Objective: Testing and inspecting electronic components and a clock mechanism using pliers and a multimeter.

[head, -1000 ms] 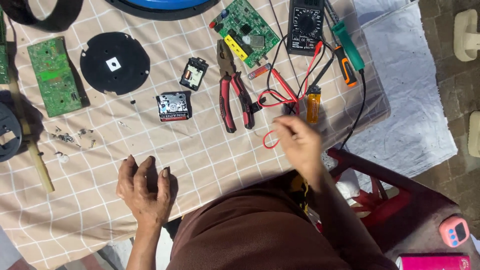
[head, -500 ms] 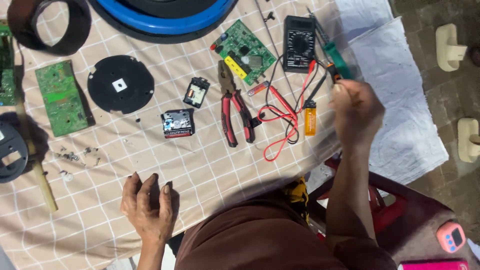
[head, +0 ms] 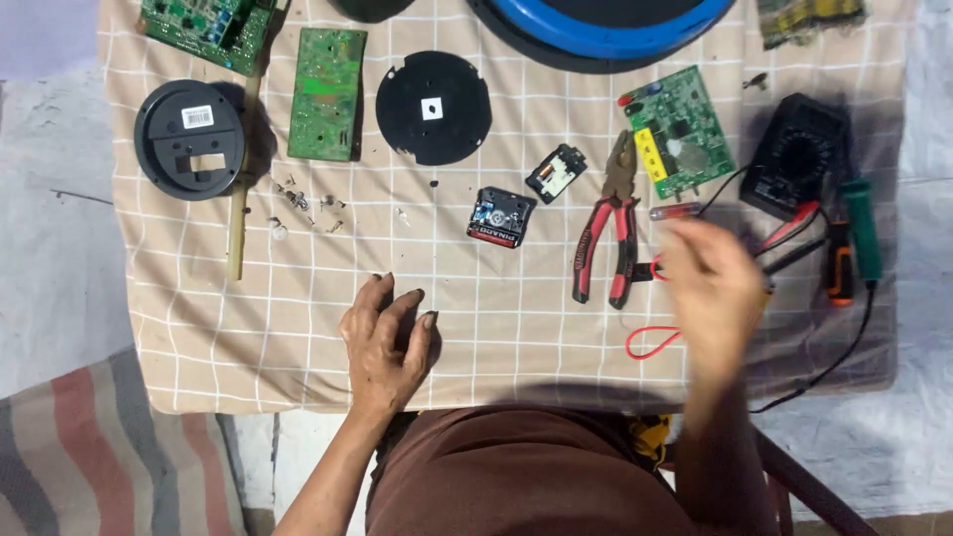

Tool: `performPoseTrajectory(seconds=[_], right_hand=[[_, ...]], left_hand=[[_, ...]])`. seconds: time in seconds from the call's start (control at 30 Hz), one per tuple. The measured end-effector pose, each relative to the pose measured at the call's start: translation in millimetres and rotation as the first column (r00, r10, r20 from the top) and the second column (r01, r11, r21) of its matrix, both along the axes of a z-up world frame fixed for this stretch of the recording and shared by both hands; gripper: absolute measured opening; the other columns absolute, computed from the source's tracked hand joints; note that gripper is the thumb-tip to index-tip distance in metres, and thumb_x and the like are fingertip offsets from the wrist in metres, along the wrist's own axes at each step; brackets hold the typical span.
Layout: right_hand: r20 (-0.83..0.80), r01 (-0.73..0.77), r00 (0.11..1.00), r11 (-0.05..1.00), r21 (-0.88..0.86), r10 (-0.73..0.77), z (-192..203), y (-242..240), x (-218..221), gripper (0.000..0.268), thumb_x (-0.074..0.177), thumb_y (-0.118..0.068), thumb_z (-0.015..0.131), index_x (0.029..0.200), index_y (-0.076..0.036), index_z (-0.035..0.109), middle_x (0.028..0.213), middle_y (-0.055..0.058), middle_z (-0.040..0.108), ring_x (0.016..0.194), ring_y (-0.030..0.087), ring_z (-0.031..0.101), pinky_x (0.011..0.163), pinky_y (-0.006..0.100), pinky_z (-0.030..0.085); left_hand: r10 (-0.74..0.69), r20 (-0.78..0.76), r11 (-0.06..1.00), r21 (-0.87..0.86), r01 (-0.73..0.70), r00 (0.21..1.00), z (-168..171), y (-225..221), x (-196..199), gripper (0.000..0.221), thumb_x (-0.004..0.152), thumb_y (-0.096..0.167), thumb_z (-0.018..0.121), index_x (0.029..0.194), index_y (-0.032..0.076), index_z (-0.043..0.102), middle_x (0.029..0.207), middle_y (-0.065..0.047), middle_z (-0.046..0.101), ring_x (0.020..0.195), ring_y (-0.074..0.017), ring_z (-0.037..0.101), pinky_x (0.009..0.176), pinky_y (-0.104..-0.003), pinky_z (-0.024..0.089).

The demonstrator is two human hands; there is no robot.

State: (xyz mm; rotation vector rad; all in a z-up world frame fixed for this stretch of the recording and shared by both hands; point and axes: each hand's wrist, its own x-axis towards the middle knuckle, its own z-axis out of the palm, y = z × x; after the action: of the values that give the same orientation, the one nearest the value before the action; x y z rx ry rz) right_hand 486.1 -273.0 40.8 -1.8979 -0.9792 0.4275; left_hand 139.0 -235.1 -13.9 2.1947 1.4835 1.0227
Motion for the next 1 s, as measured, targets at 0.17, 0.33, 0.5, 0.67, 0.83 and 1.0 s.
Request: performPoseTrajectory(seconds=[0.17,0.33,0.5,0.67,0.83,1.0], right_hand=[[0.368,-0.315,0.885,0.949,0.027,0.284,-17,72,-15,0.039,0.081,-0.008,0.09,0.116,-0.005,0.075,0.105,0.015,0.068,0.1,0.037,0.069,0.083,0.044,0.058],[0.451,-0.419,0.78,0.898,-0.138,0.433,-9,80,-36,0.047,0.081,-0.016,0.088,0.123,-0.006,0.07,0.124,0.016,0.063,0.116,0.04,0.06,0.099,0.053,0.051],[0.419,-0.52,0.751,0.848,-0.099,0.51,-18,62,-56,0.046,0.081,-0.02,0.089,0.122,-0.012,0.07,0.125,0.01,0.065,0.115,0.032,0.063,0.1,0.043,0.051],[0.464,-0.564,0.696,0.817,-0.119,0.548,-17,80,-77,0.049,0.08,-0.023,0.09,0.123,-0.012,0.07,0.125,0.013,0.064,0.112,0.035,0.062,0.097,0.046,0.052],[0.434,-0.586,0.709,0.807,-0.075,0.556,5,91,-105,0.034,0.091,-0.021,0.083,0.122,-0.015,0.072,0.123,0.007,0.067,0.113,0.03,0.064,0.097,0.04,0.053],[0.146,-0.544,0.828,0.839,-0.024,0.541,-3,35,-113,0.03,0.088,-0.016,0.081,0.118,-0.018,0.075,0.108,0.008,0.075,0.1,0.032,0.074,0.088,0.041,0.059]], left_hand=[[0.02,-0.007,1.0,-0.013,-0.02,1.0,1,-3,2,0.029,0.091,0.029,0.079,0.117,0.021,0.074,0.134,-0.009,0.064,0.134,-0.0303,0.058,0.107,-0.042,0.041],[0.043,-0.013,0.998,-0.039,-0.043,0.999,2,-1,1,0.03,0.089,0.029,0.08,0.117,0.021,0.073,0.133,-0.009,0.065,0.134,-0.0306,0.058,0.106,-0.043,0.041],[0.021,-0.02,0.995,-0.093,-0.023,1.0,3,-1,-1,0.03,0.09,0.032,0.079,0.118,0.024,0.072,0.134,-0.007,0.063,0.135,-0.0309,0.056,0.108,-0.043,0.04],[0.028,0.001,0.993,-0.111,-0.028,1.0,0,-1,-3,0.029,0.09,0.034,0.078,0.117,0.026,0.072,0.133,-0.007,0.062,0.136,-0.0303,0.055,0.107,-0.043,0.039],[0.011,0.025,0.99,-0.143,-0.007,1.0,0,-1,-8,0.029,0.09,0.033,0.078,0.118,0.026,0.073,0.134,-0.007,0.062,0.136,-0.0301,0.054,0.109,-0.043,0.038],[-0.023,0.075,0.997,-0.071,0.028,0.997,-9,-1,-13,0.031,0.088,0.026,0.08,0.12,0.024,0.076,0.133,-0.012,0.063,0.127,-0.0306,0.059,0.108,-0.041,0.046]])
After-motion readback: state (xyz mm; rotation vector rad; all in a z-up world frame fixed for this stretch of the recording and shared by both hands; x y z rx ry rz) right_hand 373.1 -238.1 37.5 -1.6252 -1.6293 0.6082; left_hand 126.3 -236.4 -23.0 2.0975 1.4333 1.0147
